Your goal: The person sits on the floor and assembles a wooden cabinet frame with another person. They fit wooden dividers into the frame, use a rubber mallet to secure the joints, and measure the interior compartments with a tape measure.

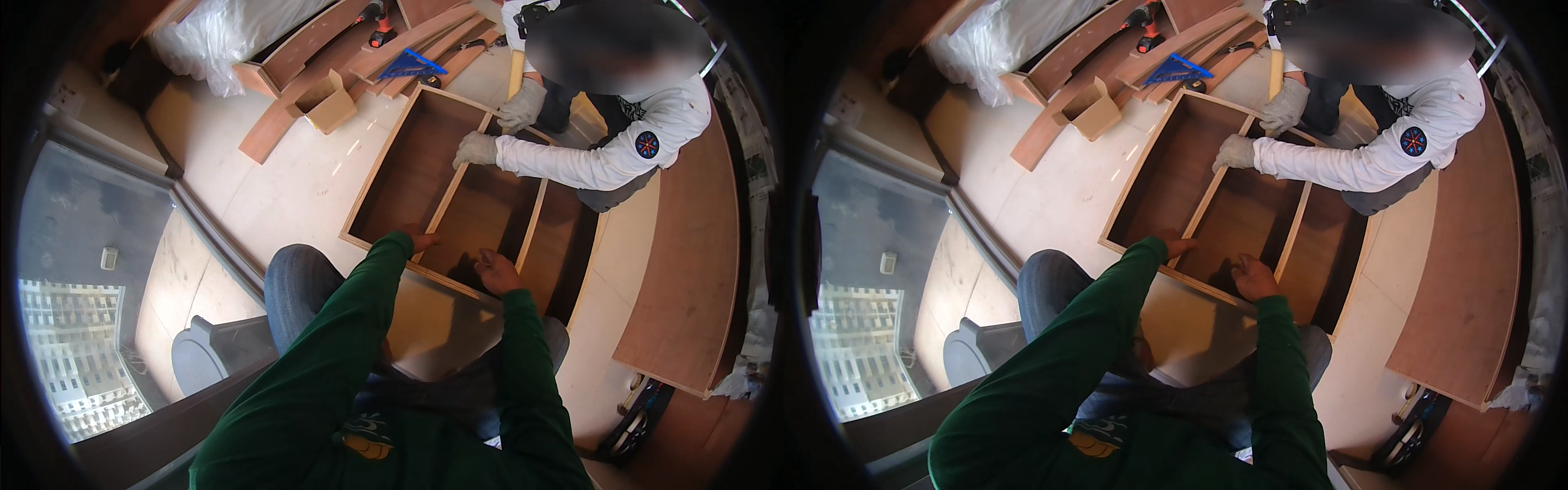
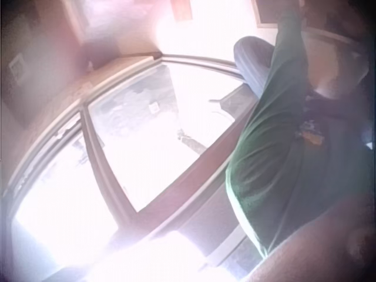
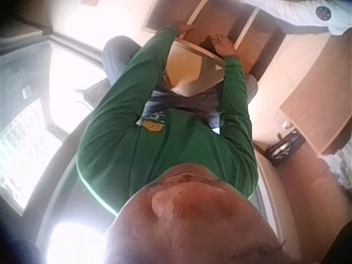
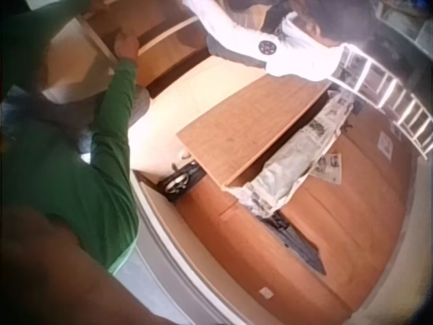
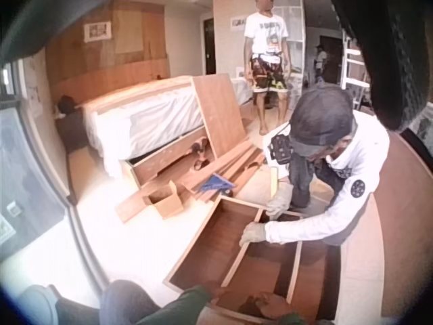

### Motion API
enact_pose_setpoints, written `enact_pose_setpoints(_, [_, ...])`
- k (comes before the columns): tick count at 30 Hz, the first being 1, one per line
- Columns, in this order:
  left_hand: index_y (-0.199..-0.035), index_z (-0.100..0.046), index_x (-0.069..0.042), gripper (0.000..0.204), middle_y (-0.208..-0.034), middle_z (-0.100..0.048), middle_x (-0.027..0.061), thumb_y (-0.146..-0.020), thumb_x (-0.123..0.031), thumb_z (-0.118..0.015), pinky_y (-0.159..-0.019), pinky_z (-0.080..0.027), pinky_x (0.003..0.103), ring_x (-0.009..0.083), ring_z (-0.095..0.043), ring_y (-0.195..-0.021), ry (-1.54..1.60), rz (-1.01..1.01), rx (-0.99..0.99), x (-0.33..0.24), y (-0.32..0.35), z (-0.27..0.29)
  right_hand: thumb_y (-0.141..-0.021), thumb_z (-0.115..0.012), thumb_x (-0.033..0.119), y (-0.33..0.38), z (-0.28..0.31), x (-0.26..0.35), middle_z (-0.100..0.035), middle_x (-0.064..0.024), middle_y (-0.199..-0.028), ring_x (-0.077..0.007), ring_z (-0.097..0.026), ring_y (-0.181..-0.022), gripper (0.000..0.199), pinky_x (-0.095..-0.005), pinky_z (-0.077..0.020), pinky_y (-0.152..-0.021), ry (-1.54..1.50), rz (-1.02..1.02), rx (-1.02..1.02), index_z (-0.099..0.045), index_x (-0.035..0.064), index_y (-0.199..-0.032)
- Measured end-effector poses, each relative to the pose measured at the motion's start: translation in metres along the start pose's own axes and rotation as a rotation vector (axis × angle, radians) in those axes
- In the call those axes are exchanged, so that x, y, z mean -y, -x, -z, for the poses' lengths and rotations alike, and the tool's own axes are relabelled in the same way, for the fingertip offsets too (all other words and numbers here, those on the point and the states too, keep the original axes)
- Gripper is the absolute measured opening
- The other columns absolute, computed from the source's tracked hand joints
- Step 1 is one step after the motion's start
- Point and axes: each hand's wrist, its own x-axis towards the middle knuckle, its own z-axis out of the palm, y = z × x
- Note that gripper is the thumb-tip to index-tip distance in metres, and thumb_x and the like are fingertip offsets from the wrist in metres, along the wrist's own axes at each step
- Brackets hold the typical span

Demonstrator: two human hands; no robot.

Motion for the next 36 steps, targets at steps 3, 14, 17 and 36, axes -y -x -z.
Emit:
enact_pose_setpoints(3, [-0.123, -0.065, 0.003, 0.083, -0.134, -0.056, 0.0271, -0.074, -0.064, -0.064, -0.104, -0.043, 0.044, 0.0399, -0.056, -0.121, 0.019, 0.002, -0.008, 0.001, 0.001, 0.000, -0.092, -0.059, 0.022, 0.005, 0.001, 0.003, -0.060, -0.0286, -0.126, -0.0382, -0.058, -0.121, 0.052, -0.0401, -0.0453, -0.104, -0.009, -0.013, -0.003, -0.051, -0.0044, -0.135])
enact_pose_setpoints(14, [-0.124, -0.063, 0.004, 0.085, -0.135, -0.056, 0.0272, -0.072, -0.064, -0.065, -0.104, -0.043, 0.044, 0.0401, -0.055, -0.122, 0.019, 0.003, 0.030, -0.001, -0.001, 0.002, -0.091, -0.061, 0.022, -0.001, -0.005, -0.007, -0.059, -0.0294, -0.128, -0.0382, -0.058, -0.122, 0.053, -0.0395, -0.0460, -0.102, 0.012, 0.005, -0.004, -0.050, -0.0037, -0.136])
enact_pose_setpoints(17, [-0.130, -0.059, 0.002, 0.088, -0.137, -0.054, 0.0275, -0.073, -0.064, -0.063, -0.106, -0.041, 0.044, 0.0403, -0.053, -0.125, 0.002, 0.008, 0.084, 0.002, -0.009, 0.002, -0.090, -0.061, 0.021, -0.002, -0.007, -0.002, -0.062, -0.0292, -0.119, -0.0410, -0.060, -0.114, 0.047, -0.0412, -0.0482, -0.097, 0.021, 0.090, -0.037, -0.054, -0.0043, -0.129])
enact_pose_setpoints(36, [-0.115, -0.071, -0.001, 0.073, -0.127, -0.063, 0.0222, -0.090, -0.066, -0.048, -0.105, -0.042, 0.042, 0.0373, -0.059, -0.120, -0.178, 0.076, -0.504, -0.012, -0.021, 0.170, -0.090, -0.059, 0.012, 0.036, 0.046, 0.051, -0.066, -0.0184, -0.096, -0.0299, -0.066, -0.090, 0.032, -0.0386, -0.0514, -0.079, 0.124, 0.255, 0.031, -0.058, -0.0008, -0.119])
